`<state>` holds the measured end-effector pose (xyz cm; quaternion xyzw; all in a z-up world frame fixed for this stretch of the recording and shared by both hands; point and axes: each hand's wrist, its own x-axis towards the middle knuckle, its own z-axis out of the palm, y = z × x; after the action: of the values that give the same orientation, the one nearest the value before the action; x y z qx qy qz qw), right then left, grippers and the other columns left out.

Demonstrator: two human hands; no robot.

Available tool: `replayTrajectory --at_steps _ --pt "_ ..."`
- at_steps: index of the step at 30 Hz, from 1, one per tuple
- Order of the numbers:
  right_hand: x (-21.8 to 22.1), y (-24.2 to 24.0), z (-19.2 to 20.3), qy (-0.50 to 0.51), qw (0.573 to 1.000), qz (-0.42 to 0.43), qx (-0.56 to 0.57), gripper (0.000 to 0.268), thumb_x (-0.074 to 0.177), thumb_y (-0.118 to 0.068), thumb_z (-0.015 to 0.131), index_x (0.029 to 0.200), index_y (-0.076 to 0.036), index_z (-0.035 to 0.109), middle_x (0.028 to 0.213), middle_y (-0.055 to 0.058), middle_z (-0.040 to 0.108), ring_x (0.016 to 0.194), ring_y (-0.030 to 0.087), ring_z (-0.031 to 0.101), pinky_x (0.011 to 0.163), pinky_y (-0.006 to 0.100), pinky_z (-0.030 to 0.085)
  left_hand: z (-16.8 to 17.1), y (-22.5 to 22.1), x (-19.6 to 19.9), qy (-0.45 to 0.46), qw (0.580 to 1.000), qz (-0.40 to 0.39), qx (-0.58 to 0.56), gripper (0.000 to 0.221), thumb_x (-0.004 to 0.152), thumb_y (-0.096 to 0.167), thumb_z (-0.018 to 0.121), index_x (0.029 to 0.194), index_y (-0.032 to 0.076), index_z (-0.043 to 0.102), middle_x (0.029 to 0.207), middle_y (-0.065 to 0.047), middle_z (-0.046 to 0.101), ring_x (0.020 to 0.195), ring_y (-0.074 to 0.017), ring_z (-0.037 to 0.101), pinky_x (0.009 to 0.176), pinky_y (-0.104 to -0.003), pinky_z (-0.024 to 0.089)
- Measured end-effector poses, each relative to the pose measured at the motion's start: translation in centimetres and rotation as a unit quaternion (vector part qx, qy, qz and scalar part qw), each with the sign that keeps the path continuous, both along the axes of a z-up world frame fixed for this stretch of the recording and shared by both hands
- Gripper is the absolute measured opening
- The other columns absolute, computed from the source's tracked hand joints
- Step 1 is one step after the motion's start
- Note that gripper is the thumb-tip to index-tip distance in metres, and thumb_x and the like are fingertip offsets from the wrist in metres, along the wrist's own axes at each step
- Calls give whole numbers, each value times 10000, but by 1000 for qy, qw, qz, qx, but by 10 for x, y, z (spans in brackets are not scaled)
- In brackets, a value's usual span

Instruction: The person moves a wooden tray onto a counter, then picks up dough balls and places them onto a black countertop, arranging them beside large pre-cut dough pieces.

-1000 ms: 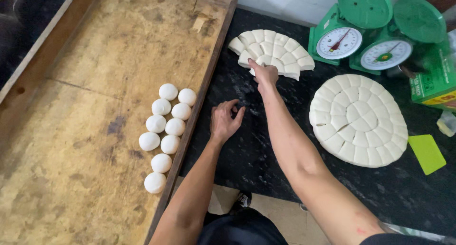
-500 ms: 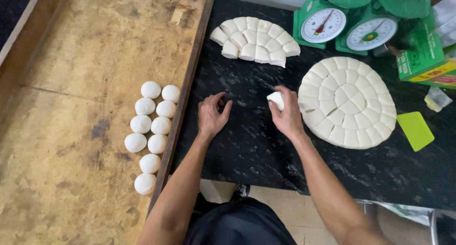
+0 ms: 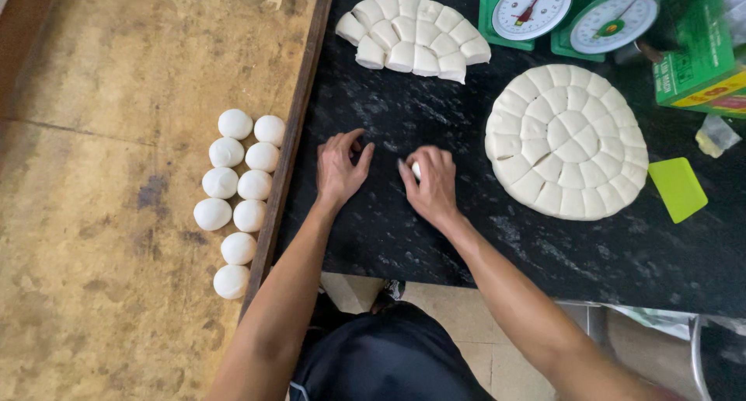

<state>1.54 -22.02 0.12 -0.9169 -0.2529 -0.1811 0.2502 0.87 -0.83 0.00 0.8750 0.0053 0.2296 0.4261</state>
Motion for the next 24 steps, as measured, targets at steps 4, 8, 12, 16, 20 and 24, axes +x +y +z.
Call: replayTrajectory --at_steps 4,8,12,16,20,24 --pt "-9 -45 14 14 998 45 -43 201 894 -244 774 1012 -113 677 1120 97 616 1082 324 557 927 473 428 -2 9 -4 -24 998 -46 -42 292 883 205 764 1119 37 724 885 -66 683 794 -245 633 782 -388 511" --pt "64 -36 16 -56 996 -61 -41 255 920 -293 824 973 -115 650 1079 99 601 1037 318 544 919 465 436 0 8 -4 -30 999 -41 -20 279 872 192 781 1095 30 736 877 -80 686 803 -256 638 796 -401 511" --pt "68 14 6 2 997 -68 33 378 884 -347 855 974 -70 613 1005 98 596 965 312 545 863 465 442 6 6 -6 -33 999 -31 -3 278 886 198 780 1099 25 736 880 -80 687 824 -257 645 826 -410 500" --pt "1 6 2 3 1000 5 -8 232 957 -273 775 1016 -104 628 1097 76 615 1094 320 551 927 451 437 8 7 -8 -33 999 -35 -9 278 892 203 766 1108 31 737 897 -72 692 832 -250 650 859 -408 500" --pt "-7 -40 11 34 997 36 -53 198 942 -279 761 1029 -129 665 1117 98 609 1068 315 550 898 450 423 6 8 -9 -19 999 -35 -20 264 896 202 763 1100 36 739 886 -71 691 822 -248 647 844 -403 503" --pt "65 -27 4 -30 993 -109 -36 233 937 -269 818 963 -105 655 1068 110 601 997 330 554 875 468 441 3 6 -6 -27 999 -27 -12 264 895 205 768 1096 37 736 881 -69 688 820 -248 645 839 -401 503"
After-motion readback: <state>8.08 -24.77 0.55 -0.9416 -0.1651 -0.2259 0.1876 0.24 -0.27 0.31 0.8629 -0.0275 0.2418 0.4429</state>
